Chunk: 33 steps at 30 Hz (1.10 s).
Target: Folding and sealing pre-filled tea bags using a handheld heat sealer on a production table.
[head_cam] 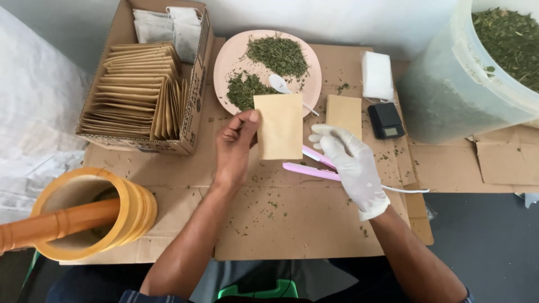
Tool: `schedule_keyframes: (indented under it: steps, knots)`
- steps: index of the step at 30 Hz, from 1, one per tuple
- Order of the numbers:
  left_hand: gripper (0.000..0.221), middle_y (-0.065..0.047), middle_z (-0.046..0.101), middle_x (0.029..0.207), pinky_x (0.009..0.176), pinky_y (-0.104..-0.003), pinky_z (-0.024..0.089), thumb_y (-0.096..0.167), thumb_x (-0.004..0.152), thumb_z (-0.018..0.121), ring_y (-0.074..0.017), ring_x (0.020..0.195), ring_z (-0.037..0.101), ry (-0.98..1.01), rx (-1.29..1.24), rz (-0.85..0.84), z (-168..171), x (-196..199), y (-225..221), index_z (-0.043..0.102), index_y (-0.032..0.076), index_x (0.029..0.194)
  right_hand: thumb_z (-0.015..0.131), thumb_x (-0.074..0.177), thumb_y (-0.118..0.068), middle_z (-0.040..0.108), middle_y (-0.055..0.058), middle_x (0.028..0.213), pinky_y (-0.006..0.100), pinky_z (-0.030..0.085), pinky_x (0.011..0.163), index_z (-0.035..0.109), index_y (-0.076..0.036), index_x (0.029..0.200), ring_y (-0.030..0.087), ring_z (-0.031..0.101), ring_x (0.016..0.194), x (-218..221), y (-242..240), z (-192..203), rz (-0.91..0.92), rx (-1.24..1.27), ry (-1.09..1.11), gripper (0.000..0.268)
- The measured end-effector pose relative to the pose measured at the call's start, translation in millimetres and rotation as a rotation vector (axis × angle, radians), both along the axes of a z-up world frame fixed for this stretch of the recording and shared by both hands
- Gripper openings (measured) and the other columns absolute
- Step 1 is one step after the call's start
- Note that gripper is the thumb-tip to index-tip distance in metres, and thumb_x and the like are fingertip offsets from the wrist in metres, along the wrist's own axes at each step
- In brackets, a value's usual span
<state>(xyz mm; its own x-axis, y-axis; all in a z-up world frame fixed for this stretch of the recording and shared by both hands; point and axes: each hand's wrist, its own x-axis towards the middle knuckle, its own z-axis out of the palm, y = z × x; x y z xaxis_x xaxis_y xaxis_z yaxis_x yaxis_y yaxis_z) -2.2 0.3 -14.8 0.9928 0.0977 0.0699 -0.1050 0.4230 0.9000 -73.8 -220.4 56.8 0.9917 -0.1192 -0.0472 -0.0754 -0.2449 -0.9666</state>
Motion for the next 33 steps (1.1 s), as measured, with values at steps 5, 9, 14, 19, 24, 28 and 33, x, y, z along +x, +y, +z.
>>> schedule_keyframes:
  steps: [5, 9, 14, 19, 24, 28, 33]
  knots:
    - [0.024, -0.007, 0.081, 0.092, 0.092, -0.042, 0.07, 0.028, 0.11, 0.078, -0.0114, 0.089, 0.075, -0.033, -0.013, 0.006, -4, -3, 5, 0.083, 0.006, 0.119, 0.07, 0.11, -0.028, 0.085, 0.013, 0.12, 0.034, 0.064, 0.101, 0.078, -0.012, 0.138, 0.019, 0.081, 0.11, 10, 8, -10, -0.022, 0.161, 0.02, 0.034]
    - [0.024, -0.008, 0.08, 0.087, 0.086, -0.041, 0.071, 0.025, 0.111, 0.077, -0.012, 0.083, 0.074, -0.094, 0.069, 0.045, 3, -8, 14, 0.083, 0.004, 0.119, 0.07, 0.11, -0.033, 0.087, 0.011, 0.115, 0.028, 0.063, 0.089, 0.081, -0.012, 0.134, 0.016, 0.08, 0.105, 8, 11, -17, 0.016, 0.163, 0.005, 0.034]
    - [0.021, -0.01, 0.072, 0.077, 0.074, -0.033, 0.065, 0.022, 0.116, 0.072, -0.0111, 0.067, 0.061, -0.18, 0.374, 0.193, 51, -17, 45, 0.082, 0.004, 0.121, 0.066, 0.111, -0.042, 0.086, 0.014, 0.117, 0.029, 0.062, 0.09, 0.081, -0.011, 0.135, 0.017, 0.078, 0.105, 0, 4, -18, 0.019, 0.095, 0.011, 0.042]
    - [0.024, -0.014, 0.061, 0.073, 0.069, -0.04, 0.047, 0.025, 0.119, 0.076, -0.0157, 0.077, 0.053, -0.375, 0.682, 0.453, 93, 15, 91, 0.082, 0.004, 0.109, 0.066, 0.112, -0.041, 0.086, 0.014, 0.119, 0.03, 0.063, 0.091, 0.081, -0.011, 0.136, 0.019, 0.078, 0.108, -7, -9, -23, 0.039, 0.039, 0.031, 0.042]
    - [0.038, 0.01, 0.05, 0.072, 0.055, -0.025, 0.031, 0.054, 0.101, 0.081, -0.0042, 0.063, 0.039, -0.337, 0.181, 0.368, 134, 38, 100, 0.078, 0.017, 0.105, 0.057, 0.113, -0.018, 0.058, 0.006, 0.083, 0.07, 0.066, 0.121, 0.075, 0.003, 0.128, 0.05, 0.074, 0.145, -18, 4, 17, 0.225, 0.507, 0.034, 0.031]
    - [0.031, 0.011, 0.066, 0.072, 0.05, -0.021, 0.038, 0.053, 0.098, 0.08, -0.0007, 0.057, 0.049, -0.21, 0.154, 0.372, 121, 35, 70, 0.079, 0.022, 0.1, 0.058, 0.105, -0.042, 0.085, 0.009, 0.132, 0.039, 0.058, 0.118, 0.077, -0.019, 0.139, 0.019, 0.078, 0.128, -1, 10, 41, 0.142, -0.047, 0.099, 0.045]
    - [0.029, -0.006, 0.08, 0.097, 0.071, -0.03, 0.071, 0.039, 0.116, 0.065, -0.0179, 0.08, 0.082, -0.172, 0.142, 0.189, 73, 30, 31, 0.076, 0.012, 0.119, 0.074, 0.109, -0.037, 0.084, 0.007, 0.117, 0.035, 0.062, 0.099, 0.078, -0.017, 0.137, 0.014, 0.074, 0.105, 25, 20, 40, 0.024, 0.019, -0.184, 0.035]
